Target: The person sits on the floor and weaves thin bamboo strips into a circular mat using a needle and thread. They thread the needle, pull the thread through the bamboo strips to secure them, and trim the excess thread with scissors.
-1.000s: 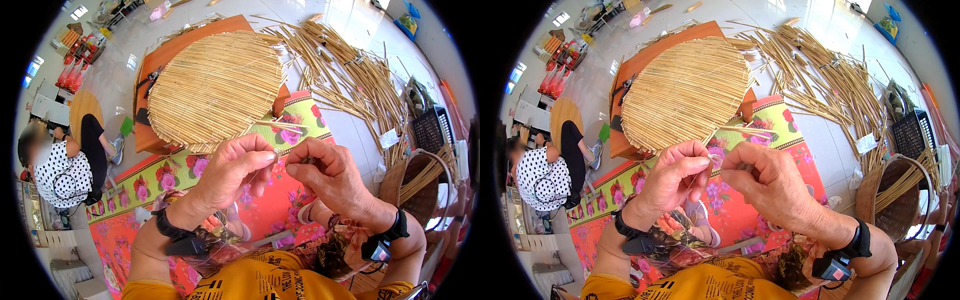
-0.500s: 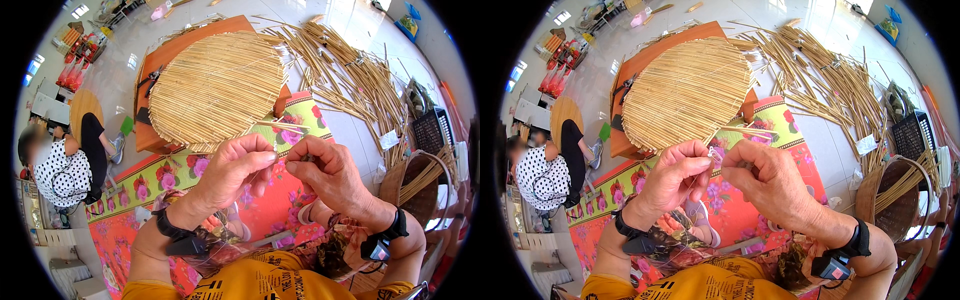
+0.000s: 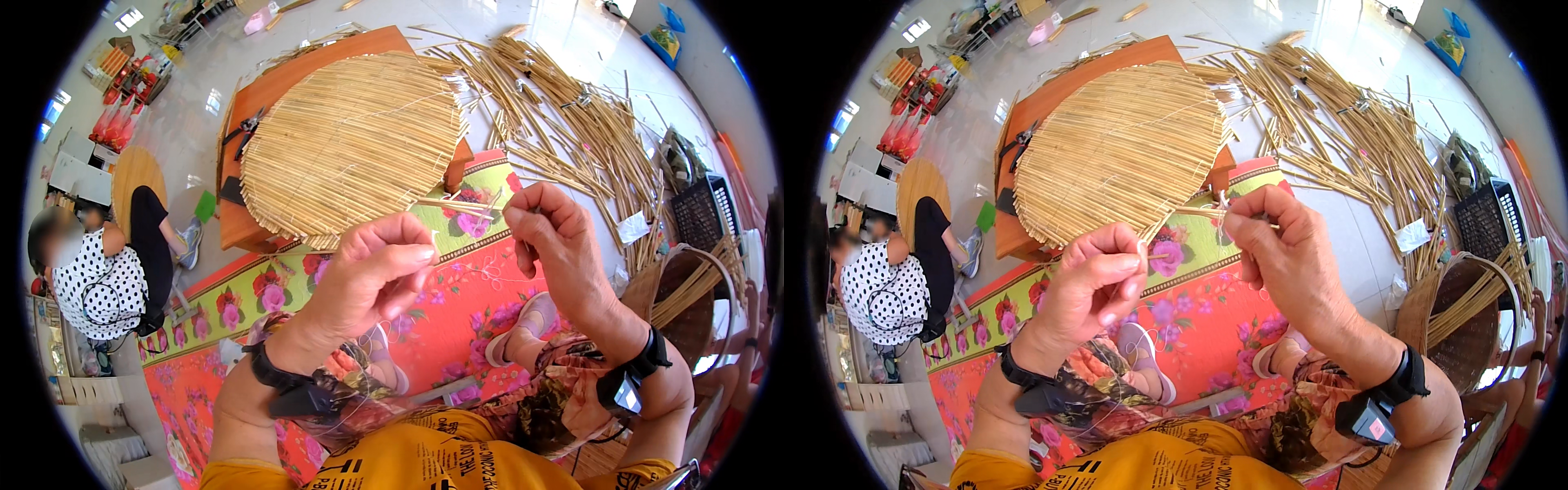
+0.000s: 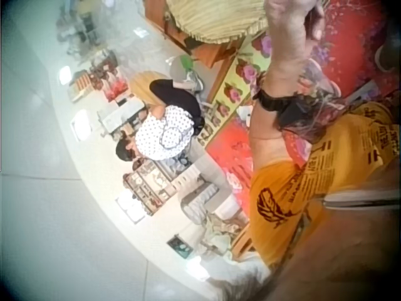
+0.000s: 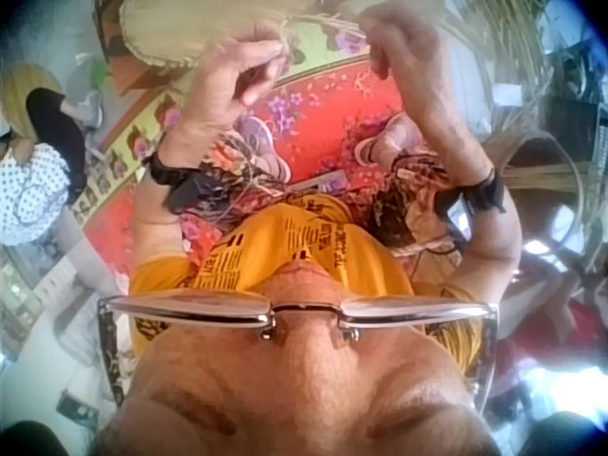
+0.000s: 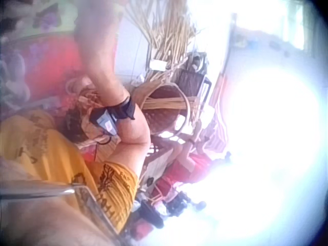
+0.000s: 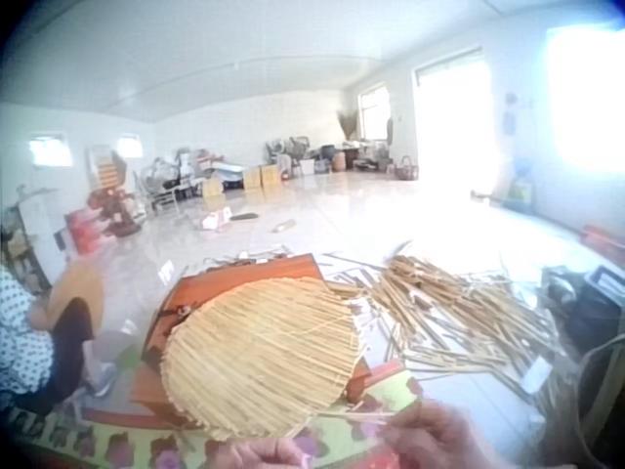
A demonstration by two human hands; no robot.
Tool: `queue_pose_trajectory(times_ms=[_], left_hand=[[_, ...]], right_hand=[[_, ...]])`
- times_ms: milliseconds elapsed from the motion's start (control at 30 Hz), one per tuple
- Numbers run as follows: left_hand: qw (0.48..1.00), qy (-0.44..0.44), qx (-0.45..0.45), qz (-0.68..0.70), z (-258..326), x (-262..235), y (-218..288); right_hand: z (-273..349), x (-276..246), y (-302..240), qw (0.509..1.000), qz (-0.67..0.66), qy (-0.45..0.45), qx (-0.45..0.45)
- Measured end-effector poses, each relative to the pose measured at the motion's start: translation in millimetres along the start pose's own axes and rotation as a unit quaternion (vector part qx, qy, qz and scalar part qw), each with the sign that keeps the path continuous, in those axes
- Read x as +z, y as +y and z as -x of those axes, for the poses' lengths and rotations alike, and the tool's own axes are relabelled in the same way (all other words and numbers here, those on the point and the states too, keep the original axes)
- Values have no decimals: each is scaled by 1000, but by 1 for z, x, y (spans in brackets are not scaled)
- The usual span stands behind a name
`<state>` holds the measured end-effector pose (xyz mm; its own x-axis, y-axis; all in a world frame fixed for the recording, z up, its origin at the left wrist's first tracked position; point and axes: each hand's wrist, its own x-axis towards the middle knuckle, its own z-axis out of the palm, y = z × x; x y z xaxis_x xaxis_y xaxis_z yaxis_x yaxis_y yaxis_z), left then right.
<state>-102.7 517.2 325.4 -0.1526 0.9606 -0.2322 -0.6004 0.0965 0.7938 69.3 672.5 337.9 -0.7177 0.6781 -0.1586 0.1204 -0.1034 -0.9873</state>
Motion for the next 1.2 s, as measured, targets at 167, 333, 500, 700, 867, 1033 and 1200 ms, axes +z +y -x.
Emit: queue_pose_trajectory(times_ms=[167, 333, 500, 700, 867, 1033, 1200], left_hand=[[1000, -4, 27, 8, 1, -4, 3], [999, 24, 37, -9, -3, 2, -1], [988, 60, 31, -141, -12, -2, -9], [904, -19, -6, -427, -23, -2, -27], [885, 48, 29, -462, -21, -7, -24], [793, -17, -41, -608, 4, -24, -29], [781, 59, -24, -622, 61, -52, -10]], right_hand=[[-8, -18, 5, 1000, -5, 25, -2], [-2, -20, 3, 1000, 25, 4, -15], [3, -17, -6, 998, 37, -43, -39], [7, -21, -11, 996, 61, -45, -43], [-2, -32, -7, 992, 89, -42, -84], [1, -43, 16, 992, 54, -27, -108], [3, -59, 21, 992, 80, -24, -97]])
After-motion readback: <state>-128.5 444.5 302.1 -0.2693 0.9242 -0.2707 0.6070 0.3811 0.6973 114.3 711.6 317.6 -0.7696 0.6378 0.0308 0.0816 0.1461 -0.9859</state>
